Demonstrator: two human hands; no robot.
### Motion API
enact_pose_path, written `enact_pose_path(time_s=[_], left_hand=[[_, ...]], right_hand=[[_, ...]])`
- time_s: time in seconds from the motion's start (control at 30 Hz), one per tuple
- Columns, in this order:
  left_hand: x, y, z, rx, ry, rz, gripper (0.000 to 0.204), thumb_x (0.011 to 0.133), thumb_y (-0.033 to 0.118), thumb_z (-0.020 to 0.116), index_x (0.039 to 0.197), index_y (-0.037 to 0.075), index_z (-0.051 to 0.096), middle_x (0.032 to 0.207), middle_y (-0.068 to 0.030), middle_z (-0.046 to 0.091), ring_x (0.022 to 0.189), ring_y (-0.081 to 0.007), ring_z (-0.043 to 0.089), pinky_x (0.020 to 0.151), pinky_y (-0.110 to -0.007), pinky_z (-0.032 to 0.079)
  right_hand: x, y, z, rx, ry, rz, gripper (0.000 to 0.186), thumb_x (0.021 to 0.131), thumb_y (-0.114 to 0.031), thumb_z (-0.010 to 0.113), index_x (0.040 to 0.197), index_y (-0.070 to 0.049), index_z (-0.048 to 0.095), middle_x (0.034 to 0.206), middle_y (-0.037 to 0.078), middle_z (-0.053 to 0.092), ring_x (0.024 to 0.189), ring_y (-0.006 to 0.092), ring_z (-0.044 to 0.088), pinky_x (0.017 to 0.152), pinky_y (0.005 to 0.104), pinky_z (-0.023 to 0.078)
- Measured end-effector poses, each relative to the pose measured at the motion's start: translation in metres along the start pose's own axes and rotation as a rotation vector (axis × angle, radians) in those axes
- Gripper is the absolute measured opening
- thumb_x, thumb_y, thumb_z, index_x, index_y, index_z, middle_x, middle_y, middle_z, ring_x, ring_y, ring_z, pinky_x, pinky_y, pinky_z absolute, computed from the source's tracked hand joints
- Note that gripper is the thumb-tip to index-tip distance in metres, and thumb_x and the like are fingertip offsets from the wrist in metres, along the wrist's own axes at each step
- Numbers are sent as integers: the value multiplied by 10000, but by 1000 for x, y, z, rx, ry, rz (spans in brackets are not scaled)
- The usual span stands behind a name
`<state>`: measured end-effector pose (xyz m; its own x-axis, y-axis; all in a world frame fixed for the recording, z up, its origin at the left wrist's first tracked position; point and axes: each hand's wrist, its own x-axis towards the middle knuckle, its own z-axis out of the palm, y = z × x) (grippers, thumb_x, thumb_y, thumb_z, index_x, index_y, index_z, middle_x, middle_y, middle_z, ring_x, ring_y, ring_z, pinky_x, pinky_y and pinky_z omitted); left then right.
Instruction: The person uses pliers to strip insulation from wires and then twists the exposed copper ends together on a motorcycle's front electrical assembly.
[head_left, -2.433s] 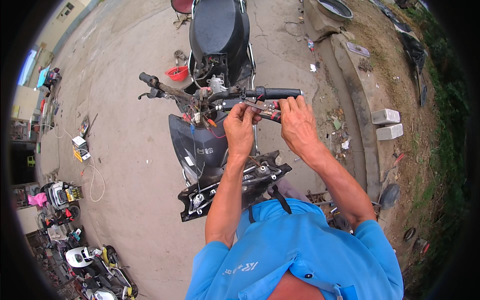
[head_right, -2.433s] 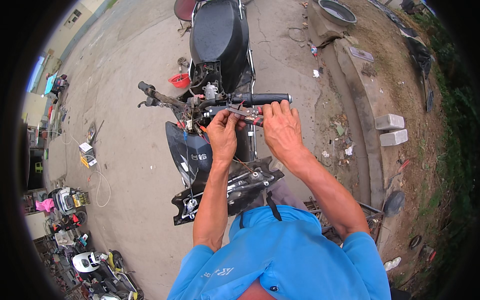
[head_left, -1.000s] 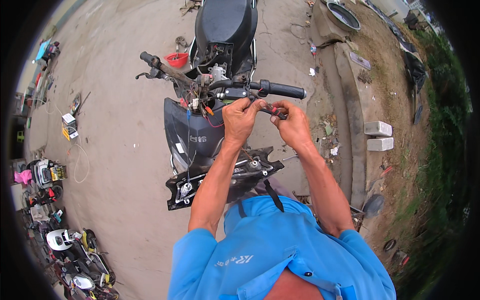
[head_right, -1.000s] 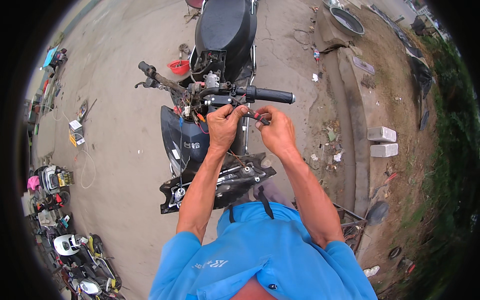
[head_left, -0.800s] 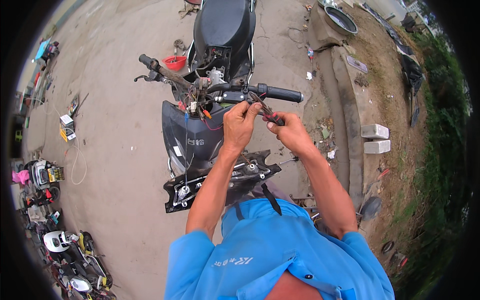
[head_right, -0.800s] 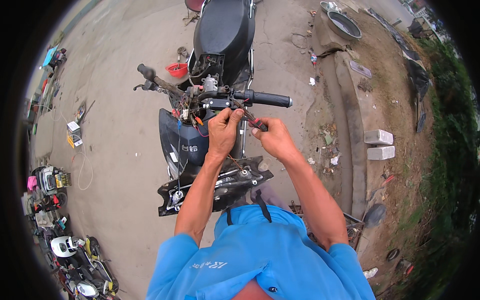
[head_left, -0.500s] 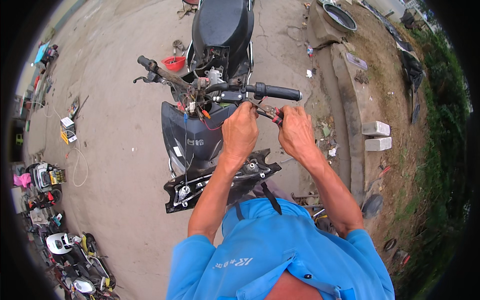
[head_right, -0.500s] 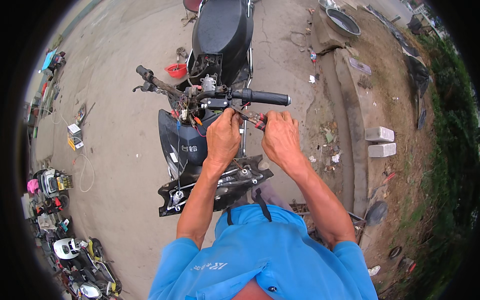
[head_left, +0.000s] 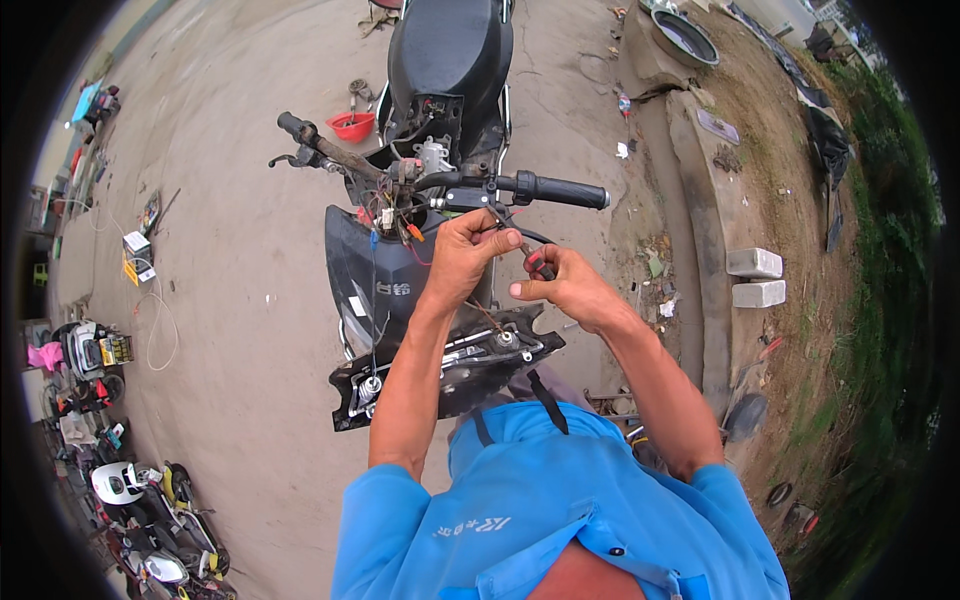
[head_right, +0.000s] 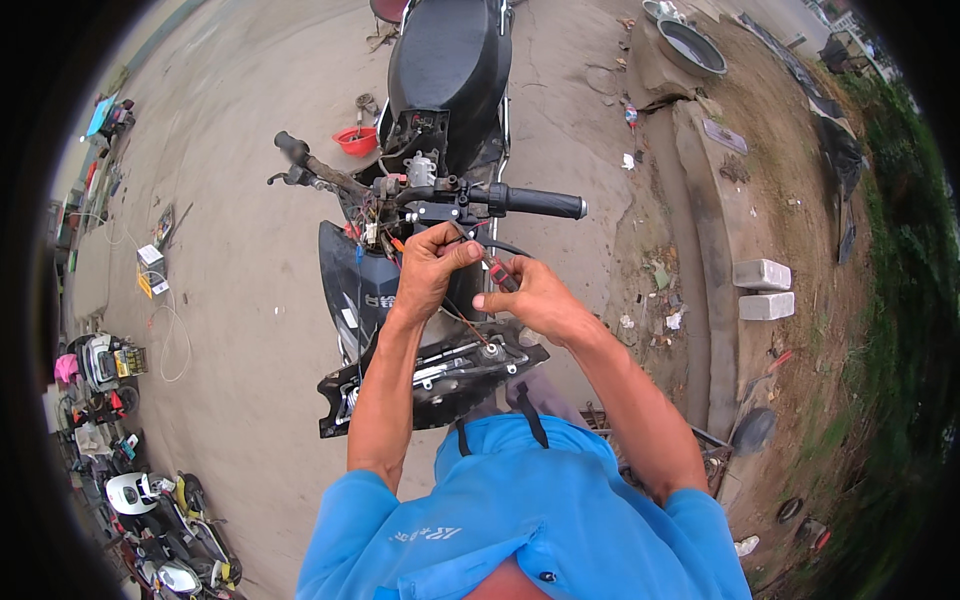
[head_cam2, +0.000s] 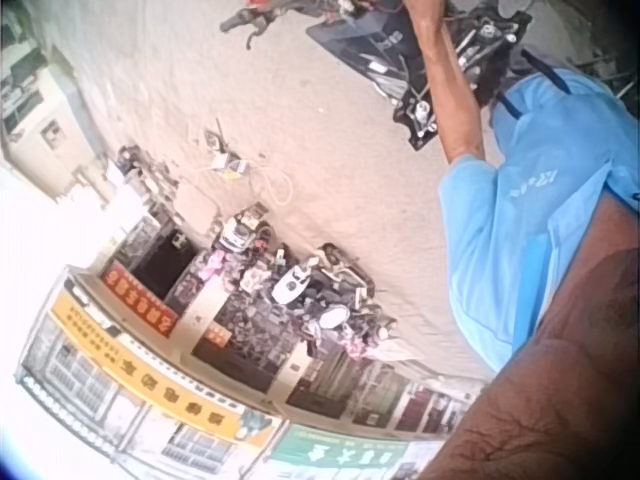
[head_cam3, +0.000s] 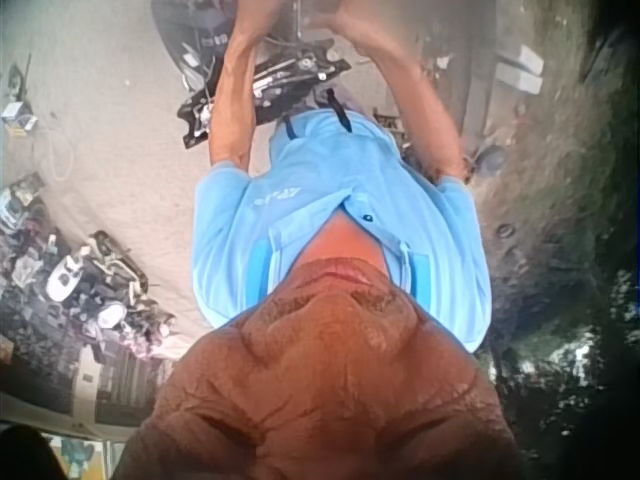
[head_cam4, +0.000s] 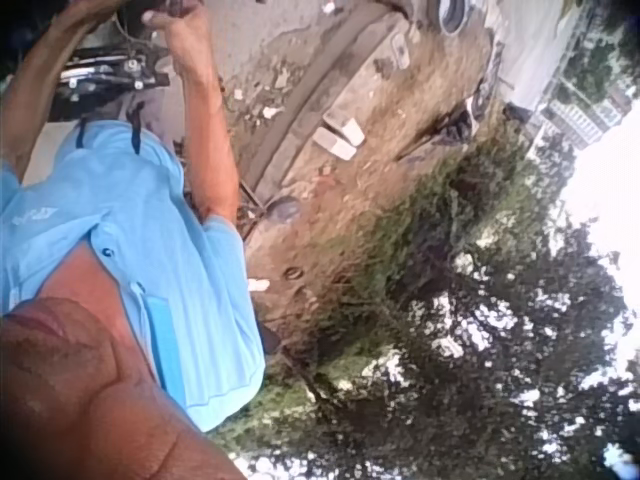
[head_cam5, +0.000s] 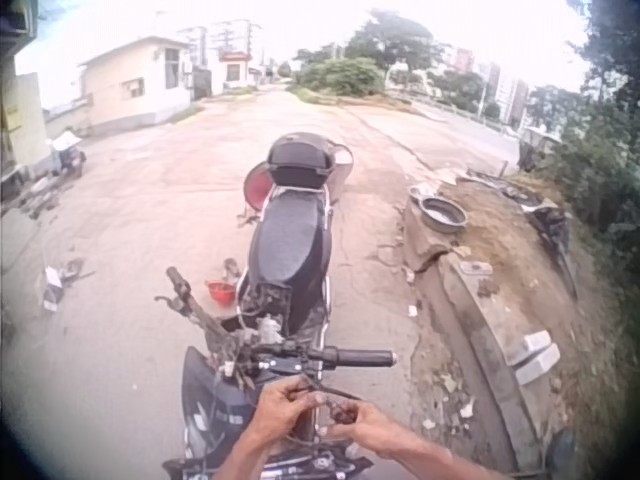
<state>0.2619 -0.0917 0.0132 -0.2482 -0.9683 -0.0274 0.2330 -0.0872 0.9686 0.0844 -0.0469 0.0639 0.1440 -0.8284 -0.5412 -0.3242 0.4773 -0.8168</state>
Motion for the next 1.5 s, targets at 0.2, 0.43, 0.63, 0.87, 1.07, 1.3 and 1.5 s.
enact_pose_path(time_s=[0.2,0.43,0.63,0.87,1.07,1.3,1.5], left_hand=[[3,-26,-13,-105,4,3,461,841,159,843,618,130,440,641,93,408,626,-31,315,561,-258,237],[-2,-27,-20,-166,-75,-72,457,860,122,820,620,123,431,646,90,408,637,-33,326,576,-256,254],[-12,-39,-22,19,-21,-164,388,896,143,788,665,112,477,674,87,400,665,-38,328,606,-245,262],[-12,-17,-18,234,-60,85,208,1019,192,622,1034,-14,643,876,-39,600,823,-119,542,764,-273,454],[-15,2,-4,444,-64,236,235,1045,123,570,1198,-33,657,1041,-105,678,943,-165,656,865,-291,516],[-18,-4,4,312,-44,118,196,1034,112,605,1169,-31,604,1028,-105,717,982,-155,675,888,-298,529],[-17,-9,7,90,-35,74,156,997,86,661,1088,-7,575,1005,-108,737,985,-149,689,917,-294,530]], right_hand=[[13,12,10,92,30,73,459,726,-261,867,1010,19,639,917,87,621,872,173,575,816,322,447],[14,27,32,21,343,-76,333,726,-130,806,987,-40,619,877,36,600,813,157,559,728,301,446],[2,21,-4,442,353,-91,222,873,-136,736,1017,-78,578,856,-12,566,761,107,524,704,282,440],[-3,30,10,484,261,-188,412,947,-124,703,1310,17,571,962,40,660,818,111,592,747,289,499],[-10,25,-2,736,25,-86,416,953,-89,677,1341,3,556,1093,82,671,941,153,633,800,311,516],[-9,34,6,382,172,-156,359,987,-120,642,1328,-18,598,1071,39,717,944,93,589,812,289,482],[9,42,7,201,220,-348,367,982,-10,603,1347,19,576,1121,58,706,1052,125,635,935,305,512]])
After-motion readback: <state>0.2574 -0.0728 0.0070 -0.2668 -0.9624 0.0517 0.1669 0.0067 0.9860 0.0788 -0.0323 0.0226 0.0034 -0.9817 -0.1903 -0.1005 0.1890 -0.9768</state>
